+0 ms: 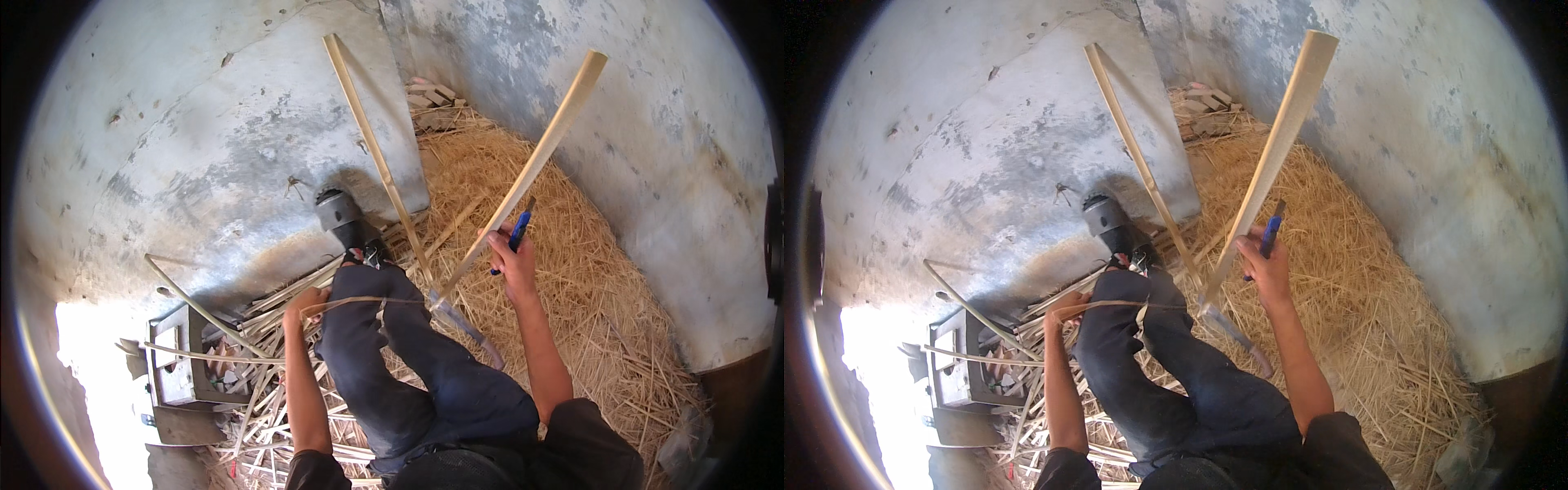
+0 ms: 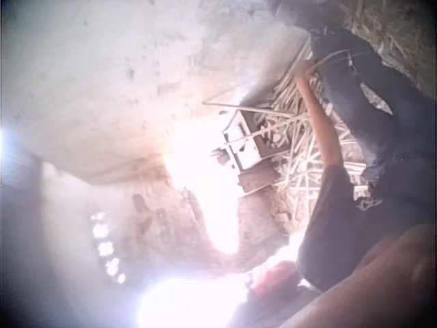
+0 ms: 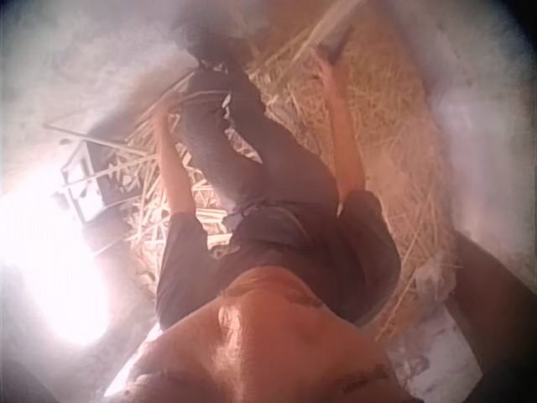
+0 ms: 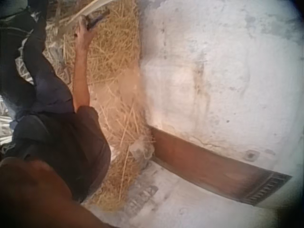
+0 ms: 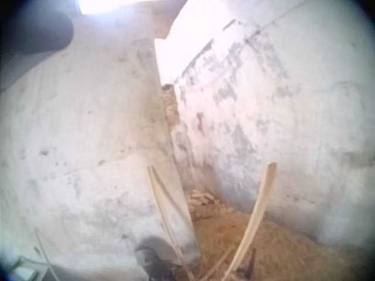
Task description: The person sits on a straw-covered floor and uses a knife to shave thin strips from a long piece of bamboo. They hold the bamboo with one hand and carefully scrape the surface with the knife in the other, producing fine shavings that fall onto the straw.
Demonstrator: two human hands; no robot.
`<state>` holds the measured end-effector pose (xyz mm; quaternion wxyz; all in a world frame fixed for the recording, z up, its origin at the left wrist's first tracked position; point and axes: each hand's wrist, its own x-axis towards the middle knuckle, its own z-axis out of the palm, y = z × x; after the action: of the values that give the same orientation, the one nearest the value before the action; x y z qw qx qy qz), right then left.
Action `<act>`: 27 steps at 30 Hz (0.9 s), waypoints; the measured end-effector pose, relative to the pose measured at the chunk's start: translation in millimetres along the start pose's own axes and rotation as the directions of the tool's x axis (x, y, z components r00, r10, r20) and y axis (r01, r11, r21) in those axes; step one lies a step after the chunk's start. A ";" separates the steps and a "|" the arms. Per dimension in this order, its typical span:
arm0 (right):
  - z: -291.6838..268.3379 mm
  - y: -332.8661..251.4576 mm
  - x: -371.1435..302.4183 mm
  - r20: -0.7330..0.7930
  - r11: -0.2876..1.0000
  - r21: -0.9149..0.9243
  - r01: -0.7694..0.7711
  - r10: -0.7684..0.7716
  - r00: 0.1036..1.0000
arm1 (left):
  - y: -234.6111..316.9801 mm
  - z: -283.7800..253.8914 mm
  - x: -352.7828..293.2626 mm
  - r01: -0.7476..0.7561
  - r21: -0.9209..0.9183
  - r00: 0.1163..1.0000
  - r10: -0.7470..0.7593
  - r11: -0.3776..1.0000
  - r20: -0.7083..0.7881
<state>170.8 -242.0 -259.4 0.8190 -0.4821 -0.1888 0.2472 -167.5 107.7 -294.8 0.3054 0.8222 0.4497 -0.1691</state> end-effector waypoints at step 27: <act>76.7 -70.4 26.6 0.082 0.979 0.005 0.204 -0.203 0.976 | -185.3 112.2 136.4 0.165 0.091 0.892 -0.109 0.982 -0.438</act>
<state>166.0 -202.1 -159.7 0.8306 -0.4511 -0.2713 0.1814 -250.6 196.8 -520.0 0.1331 0.8230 0.5513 -0.0322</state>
